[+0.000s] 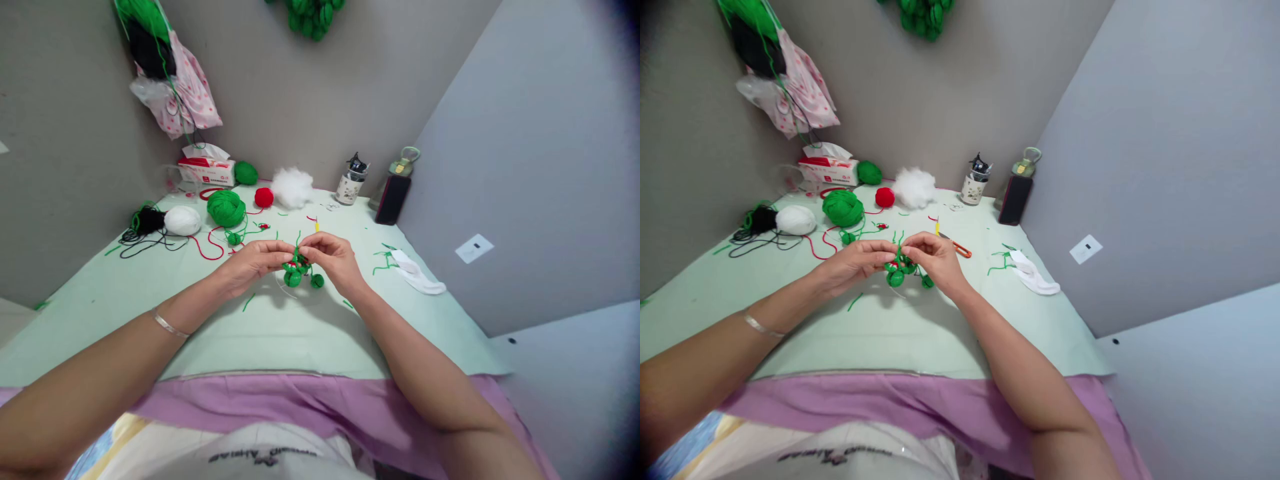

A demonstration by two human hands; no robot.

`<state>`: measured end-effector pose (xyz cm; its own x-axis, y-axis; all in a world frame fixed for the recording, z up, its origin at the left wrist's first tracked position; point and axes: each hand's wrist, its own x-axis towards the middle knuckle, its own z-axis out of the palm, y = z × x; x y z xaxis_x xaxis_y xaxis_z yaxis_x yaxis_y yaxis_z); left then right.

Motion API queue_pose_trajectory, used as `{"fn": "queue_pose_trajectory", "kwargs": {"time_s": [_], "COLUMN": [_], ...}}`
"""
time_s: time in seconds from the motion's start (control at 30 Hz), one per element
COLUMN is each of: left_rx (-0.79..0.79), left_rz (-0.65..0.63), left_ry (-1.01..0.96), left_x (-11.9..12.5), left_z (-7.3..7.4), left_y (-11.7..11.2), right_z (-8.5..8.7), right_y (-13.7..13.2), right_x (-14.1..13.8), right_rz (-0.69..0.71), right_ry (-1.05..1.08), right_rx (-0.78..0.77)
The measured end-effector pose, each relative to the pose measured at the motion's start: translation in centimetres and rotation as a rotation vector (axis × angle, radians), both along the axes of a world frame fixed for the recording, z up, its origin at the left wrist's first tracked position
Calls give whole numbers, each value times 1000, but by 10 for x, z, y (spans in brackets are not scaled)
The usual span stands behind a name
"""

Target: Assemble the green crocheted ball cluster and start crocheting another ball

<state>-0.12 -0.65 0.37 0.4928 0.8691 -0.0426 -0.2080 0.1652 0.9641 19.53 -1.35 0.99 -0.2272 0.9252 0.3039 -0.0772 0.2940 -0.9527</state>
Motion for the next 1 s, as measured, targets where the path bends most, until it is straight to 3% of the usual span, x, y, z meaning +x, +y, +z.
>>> {"fn": "queue_pose_trajectory", "kwargs": {"time_s": [0.13, 0.53, 0.7, 1.0], "left_rx": [6, 12, -16, -64], "left_rz": [2, 29, 42, -11], "left_ry": [-18, -20, -29, -67], "left_x": [0, -2, 0, 0], "left_z": [2, 2, 1, 0], "left_y": [-1, -1, 0, 0], "right_z": [-2, 3, 1, -2], "right_y": [0, -8, -10, -11], "right_x": [2, 6, 3, 0], "right_rz": [-15, -122, -132, -70], "right_ry": [-71, -509, -605, -627], "right_rx": [64, 482, 503, 402]}}
